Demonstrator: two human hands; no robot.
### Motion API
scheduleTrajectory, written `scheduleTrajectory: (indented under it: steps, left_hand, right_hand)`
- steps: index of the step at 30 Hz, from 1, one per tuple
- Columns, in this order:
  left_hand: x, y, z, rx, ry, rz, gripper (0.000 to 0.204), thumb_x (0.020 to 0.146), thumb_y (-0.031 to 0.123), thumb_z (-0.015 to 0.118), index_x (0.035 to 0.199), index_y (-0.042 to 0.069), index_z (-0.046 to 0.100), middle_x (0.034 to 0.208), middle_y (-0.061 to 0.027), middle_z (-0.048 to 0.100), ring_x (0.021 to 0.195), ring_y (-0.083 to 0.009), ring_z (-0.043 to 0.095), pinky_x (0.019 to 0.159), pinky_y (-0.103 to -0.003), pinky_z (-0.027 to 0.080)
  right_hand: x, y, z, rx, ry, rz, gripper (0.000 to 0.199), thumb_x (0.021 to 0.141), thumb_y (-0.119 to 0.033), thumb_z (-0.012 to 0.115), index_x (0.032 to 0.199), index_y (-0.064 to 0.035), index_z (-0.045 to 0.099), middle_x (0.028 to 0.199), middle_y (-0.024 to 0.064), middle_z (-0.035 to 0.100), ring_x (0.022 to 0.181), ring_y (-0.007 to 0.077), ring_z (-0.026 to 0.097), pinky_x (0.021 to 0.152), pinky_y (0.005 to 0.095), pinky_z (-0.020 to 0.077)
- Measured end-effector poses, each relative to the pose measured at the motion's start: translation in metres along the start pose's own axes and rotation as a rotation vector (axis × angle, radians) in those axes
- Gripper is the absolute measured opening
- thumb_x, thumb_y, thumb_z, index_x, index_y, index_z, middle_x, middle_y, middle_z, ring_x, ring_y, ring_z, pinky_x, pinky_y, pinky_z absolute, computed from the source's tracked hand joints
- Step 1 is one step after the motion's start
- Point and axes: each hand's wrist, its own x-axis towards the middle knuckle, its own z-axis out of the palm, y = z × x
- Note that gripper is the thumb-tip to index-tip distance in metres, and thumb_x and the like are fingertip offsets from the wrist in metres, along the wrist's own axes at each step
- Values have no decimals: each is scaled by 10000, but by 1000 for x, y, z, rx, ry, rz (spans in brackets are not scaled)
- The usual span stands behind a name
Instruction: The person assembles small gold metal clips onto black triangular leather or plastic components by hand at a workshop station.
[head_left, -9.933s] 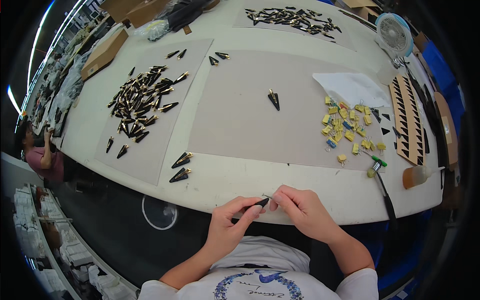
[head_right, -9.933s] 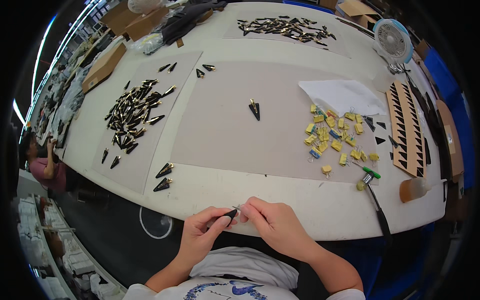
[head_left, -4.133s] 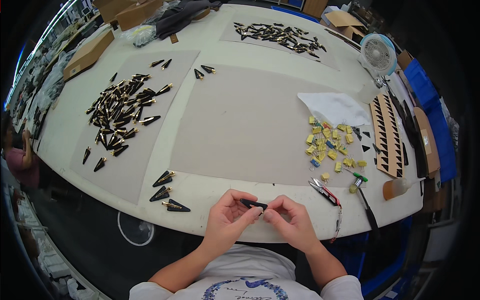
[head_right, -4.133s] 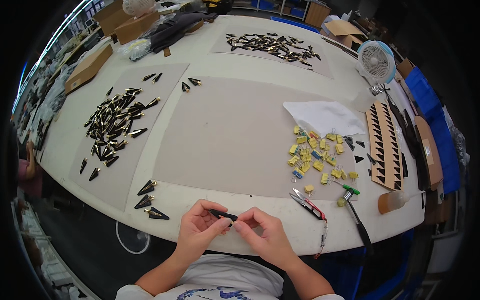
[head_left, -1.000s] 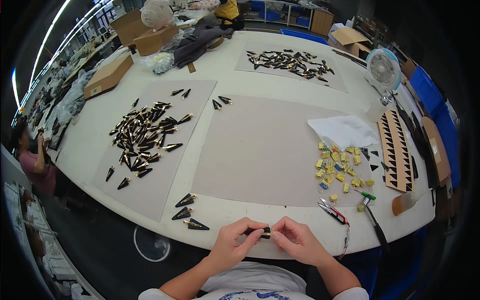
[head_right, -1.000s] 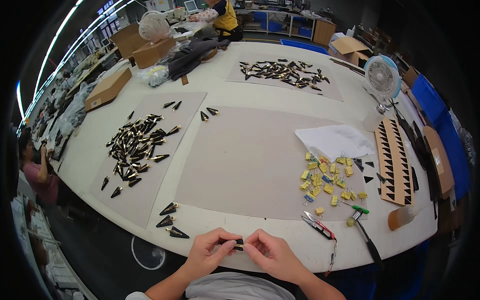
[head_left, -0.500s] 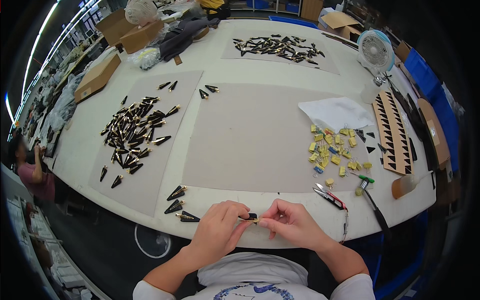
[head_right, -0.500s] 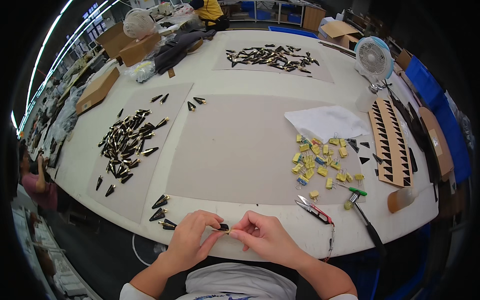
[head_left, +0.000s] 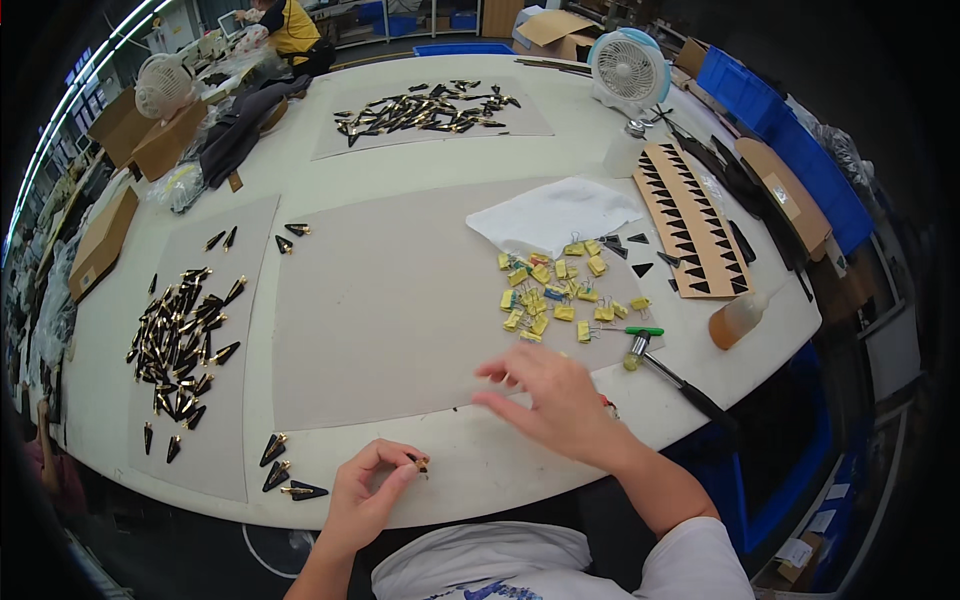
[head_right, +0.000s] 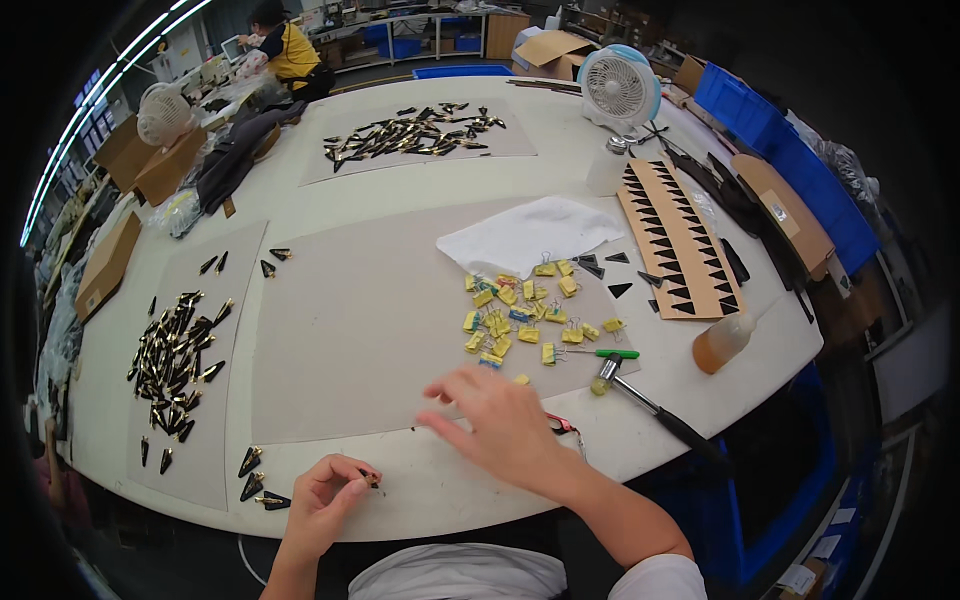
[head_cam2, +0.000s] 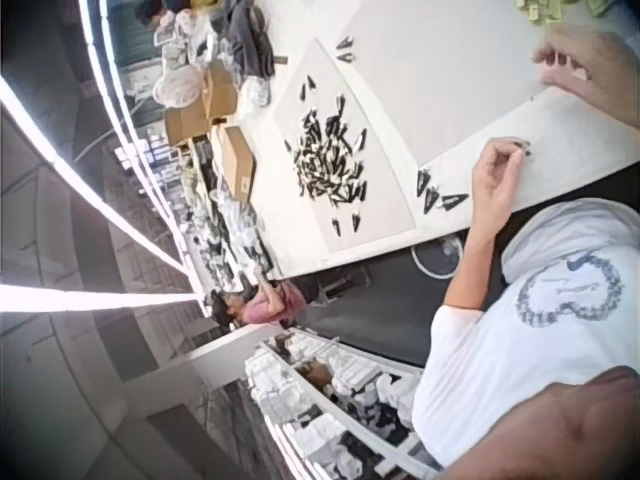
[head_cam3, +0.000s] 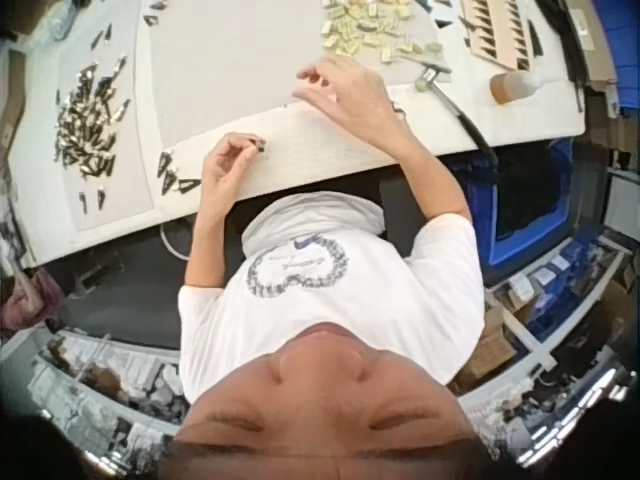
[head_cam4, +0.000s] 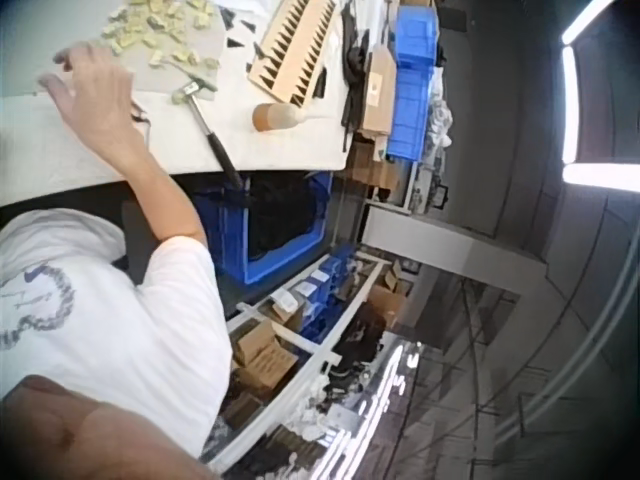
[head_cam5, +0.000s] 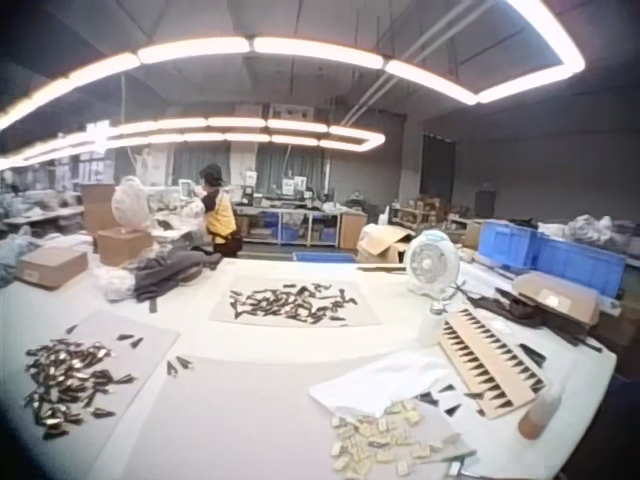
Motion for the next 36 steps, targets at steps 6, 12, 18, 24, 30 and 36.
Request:
scheduleTrajectory:
  steps: [6, 12, 18, 24, 30, 36]
  left_hand:
    - [6, -1, -2, -218, 189, -46, 18, 919, 32, 604, 922, 15, 609, 1138, -150, 643, 1073, -181, 587, 980, -331, 425]
    - [9, 28, 20, -279, 392, -1, 266, 937, 46, 556, 1201, 42, 588, 1308, -160, 526, 1217, -190, 514, 1018, -343, 432]
    - [-4, 22, 37, -263, 227, 42, 464, 899, -36, 630, 1346, 9, 513, 1064, -59, 583, 1011, -138, 550, 900, -291, 451]
    - [-7, 23, 24, -107, 245, 97, 451, 888, -59, 654, 1322, -4, 543, 934, -7, 565, 886, -89, 538, 822, -233, 451]
    - [-5, 25, 18, 100, 201, 169, 399, 875, -72, 667, 1259, -12, 579, 948, -15, 584, 910, -96, 556, 845, -232, 458]
    - [2, 20, 26, -75, 274, 148, 440, 813, -100, 691, 1222, -9, 557, 929, -56, 629, 900, -118, 614, 876, -279, 483]
  right_hand:
    - [2, 67, -18, -342, 192, -46, 155, 833, -135, 720, 926, -37, 645, 818, 83, 622, 722, 248, 618, 647, 357, 505]
    - [-10, -17, -27, 988, -6, 280, 116, 937, -83, 654, 1000, 14, 643, 999, 71, 691, 879, 70, 645, 779, 218, 531]
    - [-44, -25, 79, 1398, -46, 404, 120, 976, -92, 593, 1023, 17, 572, 991, 88, 663, 884, 121, 646, 804, 268, 547]
    - [-44, -26, 74, 1292, -145, 365, 195, 998, -173, 570, 1094, -4, 578, 992, 76, 662, 874, 133, 654, 778, 290, 549]
    - [-35, -25, 44, 619, -222, 103, 311, 964, -232, 614, 1161, 4, 570, 1000, 117, 669, 835, 186, 680, 753, 328, 547]
    - [-31, -24, 34, 480, -271, 39, 337, 952, -267, 627, 1144, 6, 577, 990, 145, 666, 818, 217, 682, 726, 326, 547]
